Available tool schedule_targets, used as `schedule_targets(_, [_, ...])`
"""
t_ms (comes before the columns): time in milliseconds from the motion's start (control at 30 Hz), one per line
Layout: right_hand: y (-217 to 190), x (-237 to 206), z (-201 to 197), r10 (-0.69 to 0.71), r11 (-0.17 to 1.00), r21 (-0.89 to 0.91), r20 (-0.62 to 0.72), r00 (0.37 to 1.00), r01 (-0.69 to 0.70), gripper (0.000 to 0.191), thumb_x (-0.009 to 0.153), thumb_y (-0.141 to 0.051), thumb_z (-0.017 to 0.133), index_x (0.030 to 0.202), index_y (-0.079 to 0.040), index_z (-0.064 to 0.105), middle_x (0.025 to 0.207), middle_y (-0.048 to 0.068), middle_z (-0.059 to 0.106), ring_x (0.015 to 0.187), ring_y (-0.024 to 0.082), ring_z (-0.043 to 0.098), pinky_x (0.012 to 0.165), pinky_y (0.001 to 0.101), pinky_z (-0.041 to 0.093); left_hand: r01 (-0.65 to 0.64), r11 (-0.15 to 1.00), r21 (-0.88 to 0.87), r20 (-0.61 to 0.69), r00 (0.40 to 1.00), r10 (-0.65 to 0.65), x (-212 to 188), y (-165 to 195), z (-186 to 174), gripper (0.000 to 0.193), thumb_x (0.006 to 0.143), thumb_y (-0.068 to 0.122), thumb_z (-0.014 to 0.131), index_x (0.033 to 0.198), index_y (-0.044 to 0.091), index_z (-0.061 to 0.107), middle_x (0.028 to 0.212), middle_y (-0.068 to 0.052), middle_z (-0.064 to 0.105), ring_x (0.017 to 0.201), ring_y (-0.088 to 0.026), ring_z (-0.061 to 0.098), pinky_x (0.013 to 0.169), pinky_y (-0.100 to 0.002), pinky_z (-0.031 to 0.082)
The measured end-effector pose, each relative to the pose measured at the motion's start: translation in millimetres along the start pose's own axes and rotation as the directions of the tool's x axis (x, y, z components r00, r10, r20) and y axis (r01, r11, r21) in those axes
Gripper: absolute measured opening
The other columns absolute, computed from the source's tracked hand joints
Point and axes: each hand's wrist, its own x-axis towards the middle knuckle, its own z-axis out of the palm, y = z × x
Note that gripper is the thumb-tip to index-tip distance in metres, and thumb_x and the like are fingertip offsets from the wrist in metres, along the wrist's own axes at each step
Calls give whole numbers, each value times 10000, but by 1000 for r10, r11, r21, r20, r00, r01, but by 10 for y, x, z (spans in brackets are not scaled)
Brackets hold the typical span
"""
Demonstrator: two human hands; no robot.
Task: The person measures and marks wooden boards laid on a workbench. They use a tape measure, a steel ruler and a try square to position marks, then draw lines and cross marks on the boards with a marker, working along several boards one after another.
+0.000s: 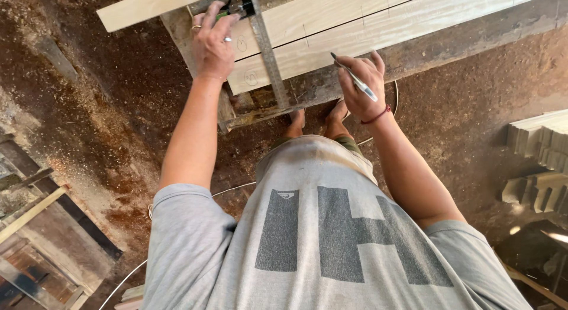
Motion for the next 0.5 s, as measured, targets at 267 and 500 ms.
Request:
schedule_targets(267, [-163, 45, 15, -3, 999, 37, 18, 1000, 3, 204, 1047, -153, 610, 1222, -88, 692, 1099, 67, 762, 1072, 274, 690, 1217, 536, 264, 54, 997, -57, -37, 998, -57, 59, 201, 47, 303, 984, -27, 629, 1121, 179, 805, 1408, -70, 652, 1180, -295, 586, 982, -368, 544])
schedule_targets(500, [-192, 32, 80, -16, 999, 35, 30, 999, 15, 207, 1056, -152, 602, 1229, -82, 693, 1102, 68, 761, 1068, 268, 699, 1225, 531, 262, 66, 997, -34, -69, 995, -68, 63, 409, 185, 352, 934, -35, 655, 1123, 217, 813, 1412, -25, 637, 1175, -265, 573, 1075, -397, 488])
